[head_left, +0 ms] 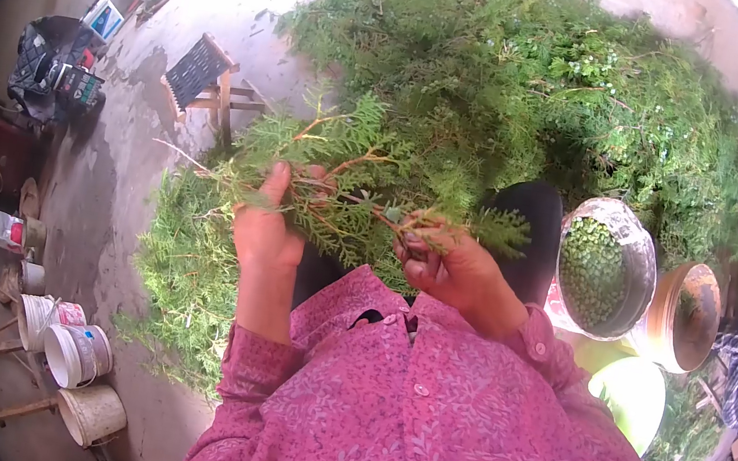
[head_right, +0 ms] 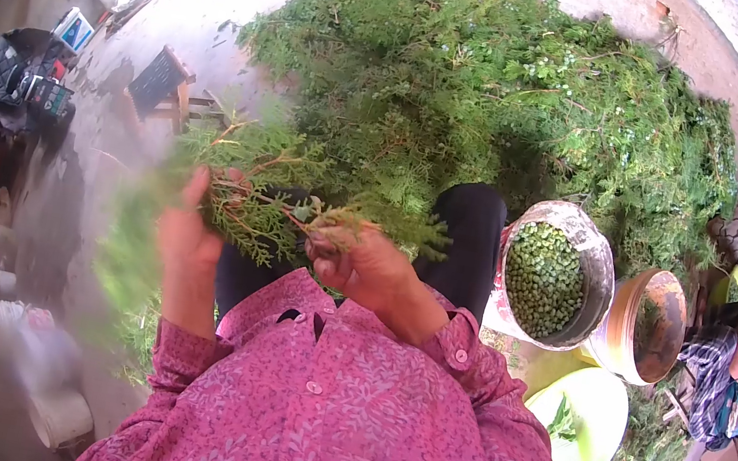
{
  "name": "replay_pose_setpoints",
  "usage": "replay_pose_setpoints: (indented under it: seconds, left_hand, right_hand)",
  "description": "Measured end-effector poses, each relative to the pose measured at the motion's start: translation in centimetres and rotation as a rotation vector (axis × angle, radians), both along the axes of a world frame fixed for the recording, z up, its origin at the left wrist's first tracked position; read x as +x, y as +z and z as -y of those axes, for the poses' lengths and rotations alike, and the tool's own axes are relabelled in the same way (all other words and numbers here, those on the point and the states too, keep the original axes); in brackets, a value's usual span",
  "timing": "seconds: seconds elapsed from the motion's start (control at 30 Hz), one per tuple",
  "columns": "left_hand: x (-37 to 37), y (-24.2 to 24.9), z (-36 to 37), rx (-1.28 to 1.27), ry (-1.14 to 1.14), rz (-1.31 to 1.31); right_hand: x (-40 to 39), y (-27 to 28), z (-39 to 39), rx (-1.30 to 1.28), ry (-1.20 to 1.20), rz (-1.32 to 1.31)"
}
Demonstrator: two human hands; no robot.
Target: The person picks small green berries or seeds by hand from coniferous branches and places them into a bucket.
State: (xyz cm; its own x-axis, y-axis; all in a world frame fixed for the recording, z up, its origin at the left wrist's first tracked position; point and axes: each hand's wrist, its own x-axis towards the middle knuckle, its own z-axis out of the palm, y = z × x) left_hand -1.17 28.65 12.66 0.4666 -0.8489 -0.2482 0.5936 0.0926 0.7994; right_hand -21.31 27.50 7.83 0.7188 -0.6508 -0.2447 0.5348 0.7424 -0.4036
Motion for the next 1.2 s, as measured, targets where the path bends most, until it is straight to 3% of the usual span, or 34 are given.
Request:
replay_pose_setpoints:
  seconds: [0.07,0.13,0.17,0.23,0.33,0.4,0.5,0.53,0.6,0.7,0.83,1.0,1.07,1.13,1.2]
  left_hand:
    - [-0.9,0.4,-0.1,0.001,0.02,0.101]
    - [0.0,-1.2,0.2,-0.014,0.088,0.148]
    - [0.5,-1.7,0.3,-0.029,0.153,0.196]
    - [1.3,-0.3,0.0,-0.045,0.165,0.202]
    - [0.5,0.9,-0.3,-0.062,0.193,0.248]
    - [-0.8,0.6,-0.3,-0.069,0.18,0.294]
    - [-2.1,0.3,-0.5,-0.141,0.137,0.319]
    - [-2.1,0.3,-0.6,-0.147,0.085,0.355]
    - [-2.1,-0.1,-0.8,-0.177,0.063,0.372]
    - [-2.3,0.2,-1.3,-0.224,0.037,0.405]
    - [-3.2,1.5,-2.1,-0.213,0.016,0.353]
    - [-3.5,2.0,-2.6,-0.28,0.0,0.504]
    - [-3.6,2.2,-2.9,-0.267,-0.022,0.497]
    - [-3.7,2.6,-3.0,-0.301,-0.062,0.403]
    - [-3.6,2.4,-3.1,-0.296,-0.072,0.407]
  right_hand:
    - [-0.5,-0.1,-0.3,0.011,-0.031,-0.042]
    - [-2.4,0.1,-0.4,-0.272,0.014,-0.257]
    - [-3.3,-0.2,-0.3,-0.27,0.014,-0.258]
    - [-4.8,-0.6,0.0,0.056,-0.31,-0.242]
    - [-5.7,1.8,0.2,-0.004,-0.353,-0.281]
    - [-5.2,2.7,0.9,-0.139,-0.371,-0.269]
    - [-4.0,4.5,2.4,-0.62,-0.319,-0.673]
    - [-3.2,4.3,2.9,-0.623,-0.323,-0.674]
    - [-1.7,3.4,3.4,-1.051,-0.258,-0.913]
    - [-0.3,2.8,2.8,-1.064,-0.094,-1.022]
    - [0.0,2.2,3.0,-1.025,-0.091,-1.083]
    - [-0.7,3.2,2.9,-0.686,-0.09,-0.687]
    - [-1.2,3.3,3.0,-0.596,-0.08,-0.711]
    - [-1.3,3.4,3.0,-0.473,-0.241,-0.496]
    - [-1.1,3.7,3.0,-0.5,-0.284,-0.551]
